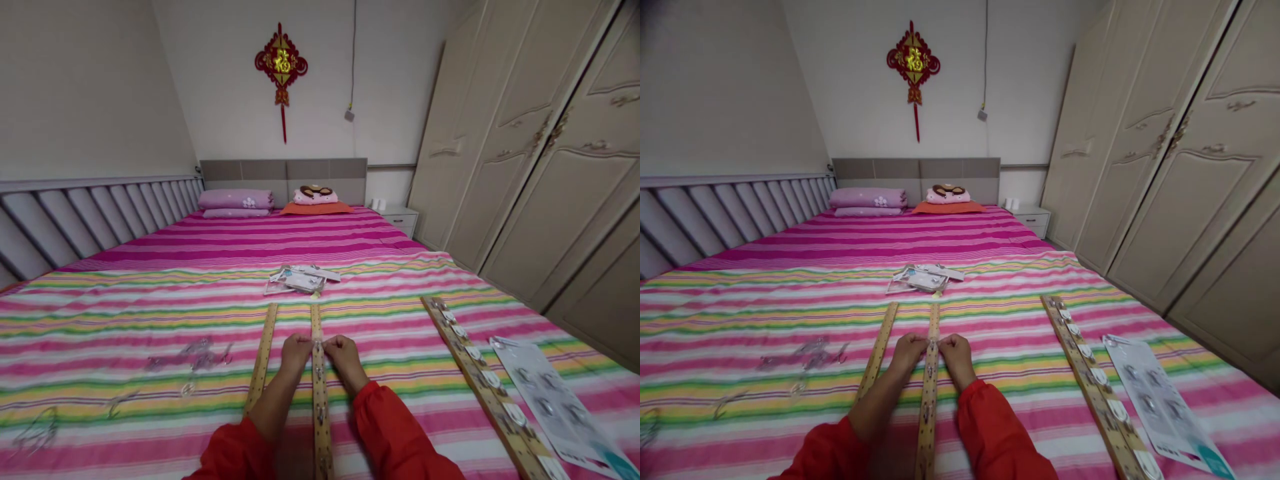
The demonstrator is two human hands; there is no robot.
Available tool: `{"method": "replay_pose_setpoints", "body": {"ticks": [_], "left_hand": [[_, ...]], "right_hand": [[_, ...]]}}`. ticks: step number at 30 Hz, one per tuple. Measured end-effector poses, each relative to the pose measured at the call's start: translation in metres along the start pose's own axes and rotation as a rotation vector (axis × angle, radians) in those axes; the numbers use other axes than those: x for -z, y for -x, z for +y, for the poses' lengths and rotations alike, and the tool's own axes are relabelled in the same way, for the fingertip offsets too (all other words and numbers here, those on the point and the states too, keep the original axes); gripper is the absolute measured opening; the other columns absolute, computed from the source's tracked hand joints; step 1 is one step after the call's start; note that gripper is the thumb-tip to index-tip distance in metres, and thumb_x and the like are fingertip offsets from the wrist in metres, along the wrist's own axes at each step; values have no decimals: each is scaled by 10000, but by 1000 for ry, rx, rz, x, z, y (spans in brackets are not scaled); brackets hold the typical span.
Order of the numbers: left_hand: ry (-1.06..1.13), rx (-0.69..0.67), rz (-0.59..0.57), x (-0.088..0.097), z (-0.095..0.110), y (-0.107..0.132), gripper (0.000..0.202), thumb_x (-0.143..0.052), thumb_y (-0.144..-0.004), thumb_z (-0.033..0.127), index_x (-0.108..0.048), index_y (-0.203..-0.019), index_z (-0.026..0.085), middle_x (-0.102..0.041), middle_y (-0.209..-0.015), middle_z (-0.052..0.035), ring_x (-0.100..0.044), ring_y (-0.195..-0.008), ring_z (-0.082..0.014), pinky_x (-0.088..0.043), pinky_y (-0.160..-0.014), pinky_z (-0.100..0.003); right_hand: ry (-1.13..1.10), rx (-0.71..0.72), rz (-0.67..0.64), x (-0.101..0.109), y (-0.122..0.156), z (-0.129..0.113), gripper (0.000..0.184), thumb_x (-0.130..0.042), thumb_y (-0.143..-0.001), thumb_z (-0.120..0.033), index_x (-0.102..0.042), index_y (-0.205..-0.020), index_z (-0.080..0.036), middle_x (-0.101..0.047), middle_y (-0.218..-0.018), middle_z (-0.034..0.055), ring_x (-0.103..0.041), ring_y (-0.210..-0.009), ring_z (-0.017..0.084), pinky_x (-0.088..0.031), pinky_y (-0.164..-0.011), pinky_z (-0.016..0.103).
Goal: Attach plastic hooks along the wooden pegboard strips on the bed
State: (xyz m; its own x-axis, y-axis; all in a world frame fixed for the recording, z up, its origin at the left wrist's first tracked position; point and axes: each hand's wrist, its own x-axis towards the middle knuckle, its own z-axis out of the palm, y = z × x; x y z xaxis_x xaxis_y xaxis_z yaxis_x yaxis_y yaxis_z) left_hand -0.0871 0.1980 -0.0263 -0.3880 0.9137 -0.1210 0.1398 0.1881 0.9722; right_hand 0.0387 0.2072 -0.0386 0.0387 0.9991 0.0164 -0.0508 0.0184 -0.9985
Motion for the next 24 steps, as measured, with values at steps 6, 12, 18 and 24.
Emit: {"method": "replay_pose_setpoints", "body": {"ticks": [6,12,18,24], "left_hand": [[25,38,-3,-2,-3,-2,132,-648,-506,249,-532,-517,187,-520,-426,45,-523,-440,-124,-381,-442,-214],[36,27,-17,-2,-4,-2,119,-651,-499,242,-553,-528,182,-517,-420,46,-524,-440,-126,-376,-441,-214],[38,11,-15,0,-7,-3,87,-644,-502,195,-560,-520,176,-540,-443,42,-555,-490,-137,-399,-481,-220],[22,20,-36,-4,-6,-2,94,-696,-593,199,-623,-641,163,-640,-617,0,-617,-628,-162,-455,-554,-237]], "right_hand": [[17,10,15,-1,-1,5,137,-632,-539,-294,-580,-490,-178,-579,-474,-21,-501,-500,132,-393,-498,247],[22,12,28,-2,0,6,120,-619,-531,-274,-564,-472,-185,-546,-454,-33,-470,-472,125,-369,-478,247],[4,-10,47,-4,-4,11,91,-617,-519,-257,-557,-511,-189,-534,-462,-47,-478,-472,124,-379,-481,244],[-16,-24,54,-5,-6,16,115,-631,-498,-252,-556,-558,-187,-550,-491,-45,-497,-491,125,-402,-493,242]]}}
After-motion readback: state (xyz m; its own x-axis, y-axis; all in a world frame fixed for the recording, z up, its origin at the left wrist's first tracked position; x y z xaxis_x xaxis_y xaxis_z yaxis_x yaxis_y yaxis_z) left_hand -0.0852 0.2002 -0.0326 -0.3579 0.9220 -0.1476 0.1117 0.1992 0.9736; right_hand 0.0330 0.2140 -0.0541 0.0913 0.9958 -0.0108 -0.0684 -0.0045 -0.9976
